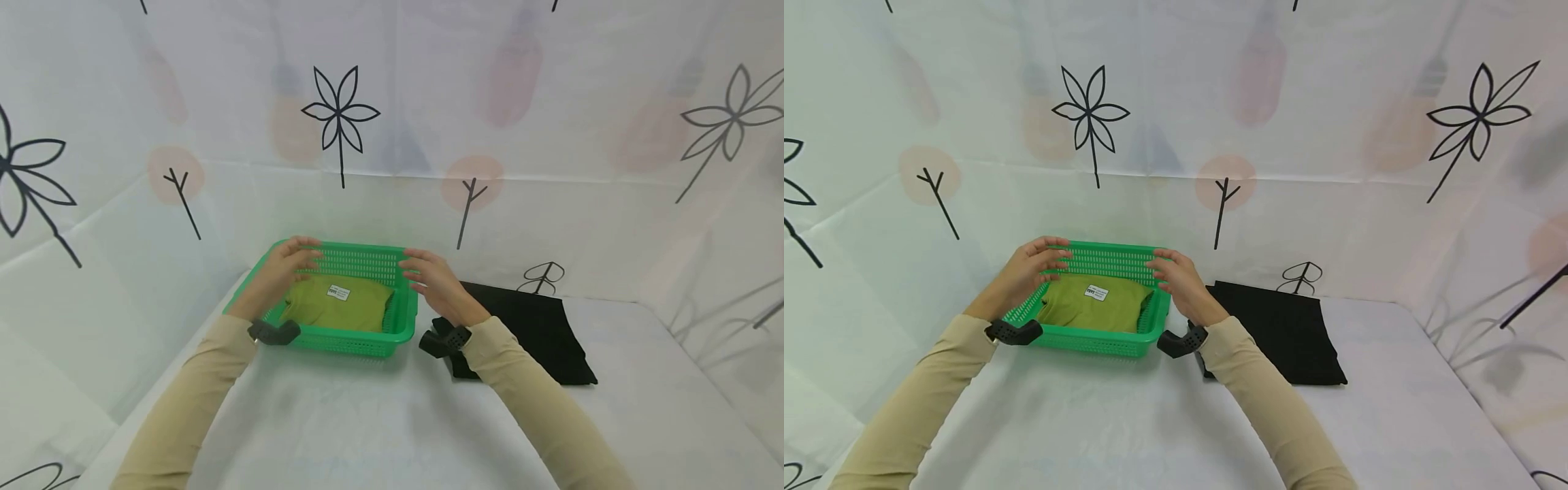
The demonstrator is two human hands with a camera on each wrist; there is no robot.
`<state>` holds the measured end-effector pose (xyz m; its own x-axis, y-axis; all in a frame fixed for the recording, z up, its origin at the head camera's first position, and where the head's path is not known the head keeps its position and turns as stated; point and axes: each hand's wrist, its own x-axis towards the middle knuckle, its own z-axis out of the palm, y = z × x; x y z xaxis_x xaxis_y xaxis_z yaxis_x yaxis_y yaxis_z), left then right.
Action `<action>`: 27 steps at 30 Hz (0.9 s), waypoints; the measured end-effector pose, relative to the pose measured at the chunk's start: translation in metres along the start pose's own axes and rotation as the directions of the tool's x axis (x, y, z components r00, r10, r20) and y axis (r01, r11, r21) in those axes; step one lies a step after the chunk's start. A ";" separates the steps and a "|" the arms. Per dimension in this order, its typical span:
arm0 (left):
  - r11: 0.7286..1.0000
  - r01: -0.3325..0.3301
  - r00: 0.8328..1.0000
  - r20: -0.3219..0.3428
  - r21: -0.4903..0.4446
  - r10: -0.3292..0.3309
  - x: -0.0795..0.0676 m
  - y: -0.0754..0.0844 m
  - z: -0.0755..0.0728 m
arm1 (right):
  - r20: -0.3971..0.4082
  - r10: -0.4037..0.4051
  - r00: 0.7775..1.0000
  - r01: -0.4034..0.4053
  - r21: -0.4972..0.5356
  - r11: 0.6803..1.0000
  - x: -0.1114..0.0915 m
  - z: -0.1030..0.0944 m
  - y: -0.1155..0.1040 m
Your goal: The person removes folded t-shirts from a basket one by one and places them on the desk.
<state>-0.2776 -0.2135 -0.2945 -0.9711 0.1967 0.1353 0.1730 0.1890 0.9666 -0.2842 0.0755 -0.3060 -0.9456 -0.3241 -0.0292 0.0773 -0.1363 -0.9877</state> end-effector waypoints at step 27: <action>0.983 0.161 0.986 -0.031 -0.090 -0.164 0.033 -0.019 -0.029 | -0.081 0.076 0.994 -0.085 -0.116 0.990 0.042 0.022 0.017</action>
<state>-0.3180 -0.2379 -0.3018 -0.9909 0.1335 -0.0186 -0.0010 0.1306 0.9914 -0.3160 0.0394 -0.3203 -0.9594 -0.2568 -0.1165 0.1202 0.0012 -0.9927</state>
